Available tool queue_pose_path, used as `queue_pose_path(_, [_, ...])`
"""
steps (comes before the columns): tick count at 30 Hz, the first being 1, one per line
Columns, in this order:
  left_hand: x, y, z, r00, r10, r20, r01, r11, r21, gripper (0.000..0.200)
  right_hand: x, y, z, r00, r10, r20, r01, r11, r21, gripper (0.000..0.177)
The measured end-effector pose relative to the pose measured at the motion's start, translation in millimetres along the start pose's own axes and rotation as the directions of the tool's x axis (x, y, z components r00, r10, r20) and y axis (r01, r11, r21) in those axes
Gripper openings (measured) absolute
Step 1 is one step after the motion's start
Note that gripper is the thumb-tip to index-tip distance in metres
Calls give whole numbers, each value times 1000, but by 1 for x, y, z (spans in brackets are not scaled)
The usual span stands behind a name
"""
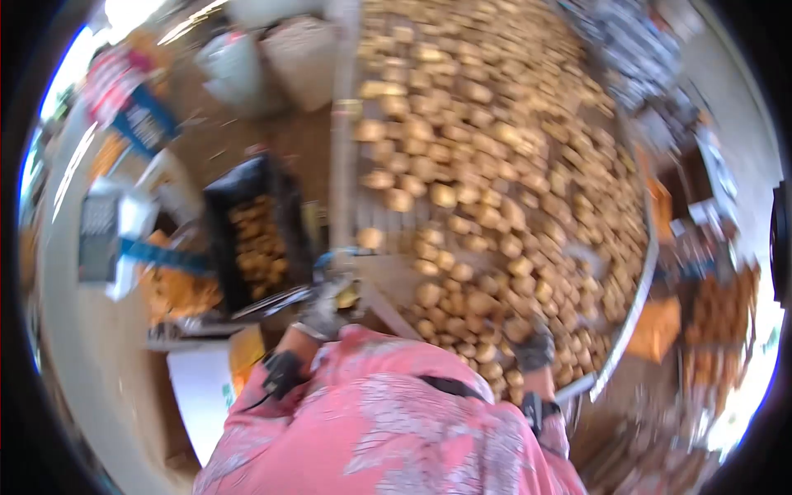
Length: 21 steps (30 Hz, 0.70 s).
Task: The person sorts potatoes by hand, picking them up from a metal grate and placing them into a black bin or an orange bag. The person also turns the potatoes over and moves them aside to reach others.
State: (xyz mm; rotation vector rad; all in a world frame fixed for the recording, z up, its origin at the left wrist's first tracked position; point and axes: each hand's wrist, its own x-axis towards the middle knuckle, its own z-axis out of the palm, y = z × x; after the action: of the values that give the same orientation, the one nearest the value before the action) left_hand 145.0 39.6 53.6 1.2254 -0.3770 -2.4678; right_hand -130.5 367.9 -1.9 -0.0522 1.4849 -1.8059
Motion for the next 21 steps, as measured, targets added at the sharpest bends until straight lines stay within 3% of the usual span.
queue_pose_path(1, [8, -5, -6, 999, -39, -20, 39, 999, -11, 18, -16, -12, 20, 935, -346, 83, 287, 597, -749, 38])
queue_pose_path(2, [11, -5, -13, 987, -93, 131, 90, 996, 27, 16, 1, 14, -9, 986, -162, 32, 164, 936, -311, 37])
queue_pose_path(3, [0, -4, 8, 970, -36, 241, 16, 996, 86, 16, -2, -2, 9, 999, -54, -5, 54, 993, 108, 40])
queue_pose_path(4, [-7, -4, 17, 960, -18, 278, -23, 990, 140, 19, -5, -22, 35, 999, 30, 40, -46, 855, 516, 42])
queue_pose_path(6, [-8, -7, 29, 924, -63, 377, -36, 968, 249, 25, -20, -43, 55, 991, -80, 110, -9, 768, 640, 49])
queue_pose_path(10, [-21, -36, 82, 911, -221, 349, 49, 898, 438, 27, -49, -56, 58, 981, -156, 113, 32, 710, 704, 67])
queue_pose_path(12, [-23, -64, 104, 775, -410, 480, 29, 782, 622, 27, -76, -67, 58, 957, -237, 167, 13, 612, 791, 68])
queue_pose_path(16, [-43, -129, 145, 632, -695, 342, 289, 621, 728, 38, -118, -63, 44, 959, -273, 72, 110, 598, 794, 69])
queue_pose_path(19, [-66, -166, 161, 593, -769, 237, 425, 549, 719, 38, -141, -48, 29, 959, -283, -5, 175, 578, 797, 65])
queue_pose_path(21, [-77, -183, 163, 590, -770, 243, 394, 538, 746, 41, -165, -50, 23, 948, -319, 2, 179, 537, 824, 64])
